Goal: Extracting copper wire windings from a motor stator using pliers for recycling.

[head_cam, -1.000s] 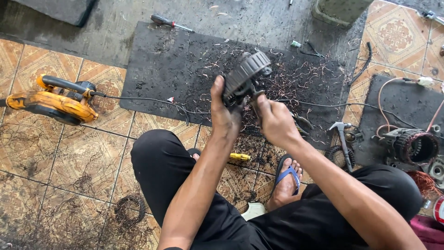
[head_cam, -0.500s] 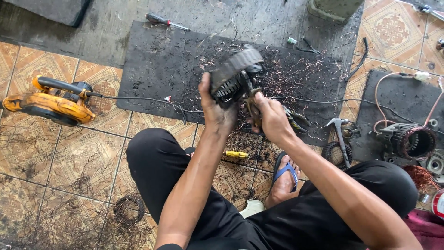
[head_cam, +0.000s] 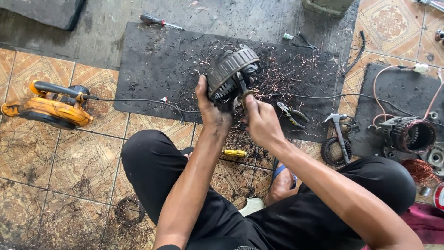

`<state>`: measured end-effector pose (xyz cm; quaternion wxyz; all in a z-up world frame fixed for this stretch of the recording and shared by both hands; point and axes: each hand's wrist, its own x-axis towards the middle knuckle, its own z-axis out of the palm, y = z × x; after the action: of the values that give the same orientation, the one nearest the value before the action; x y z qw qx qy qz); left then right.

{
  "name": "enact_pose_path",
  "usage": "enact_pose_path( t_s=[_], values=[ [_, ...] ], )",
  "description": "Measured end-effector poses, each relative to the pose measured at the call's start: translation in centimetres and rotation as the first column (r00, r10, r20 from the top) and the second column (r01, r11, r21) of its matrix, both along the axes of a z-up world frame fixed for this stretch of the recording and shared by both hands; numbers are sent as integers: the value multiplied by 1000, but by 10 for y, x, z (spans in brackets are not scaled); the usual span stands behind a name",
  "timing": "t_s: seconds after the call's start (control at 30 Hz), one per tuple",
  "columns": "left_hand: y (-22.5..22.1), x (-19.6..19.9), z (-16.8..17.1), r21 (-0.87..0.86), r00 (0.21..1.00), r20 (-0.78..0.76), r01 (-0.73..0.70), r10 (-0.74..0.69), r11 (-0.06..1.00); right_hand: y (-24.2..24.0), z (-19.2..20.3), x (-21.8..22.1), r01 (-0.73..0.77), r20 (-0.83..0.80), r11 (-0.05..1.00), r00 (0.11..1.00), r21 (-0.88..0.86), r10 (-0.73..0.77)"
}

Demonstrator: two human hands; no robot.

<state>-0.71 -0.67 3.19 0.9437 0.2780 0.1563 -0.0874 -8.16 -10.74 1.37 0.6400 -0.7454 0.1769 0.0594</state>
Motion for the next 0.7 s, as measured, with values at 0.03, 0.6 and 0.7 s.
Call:
enact_pose_path(
  t_s=[0.03, 0.6, 0.7],
  values=[
    [1, 1, -6, 0, 1000, 0, 1, -1, 1000, 0, -1, 2, 1, 0, 1000, 1000, 0, -1],
    [23, 8, 14, 309, 995, -75, 80, -59, 948, 9, 16, 4, -217, 55, 611, 917, -761, 394],
    [21, 8, 21, 296, 991, -124, 82, -47, 951, 7, 14, 3, -184, 85, 545, 899, -818, 430]
  ],
)
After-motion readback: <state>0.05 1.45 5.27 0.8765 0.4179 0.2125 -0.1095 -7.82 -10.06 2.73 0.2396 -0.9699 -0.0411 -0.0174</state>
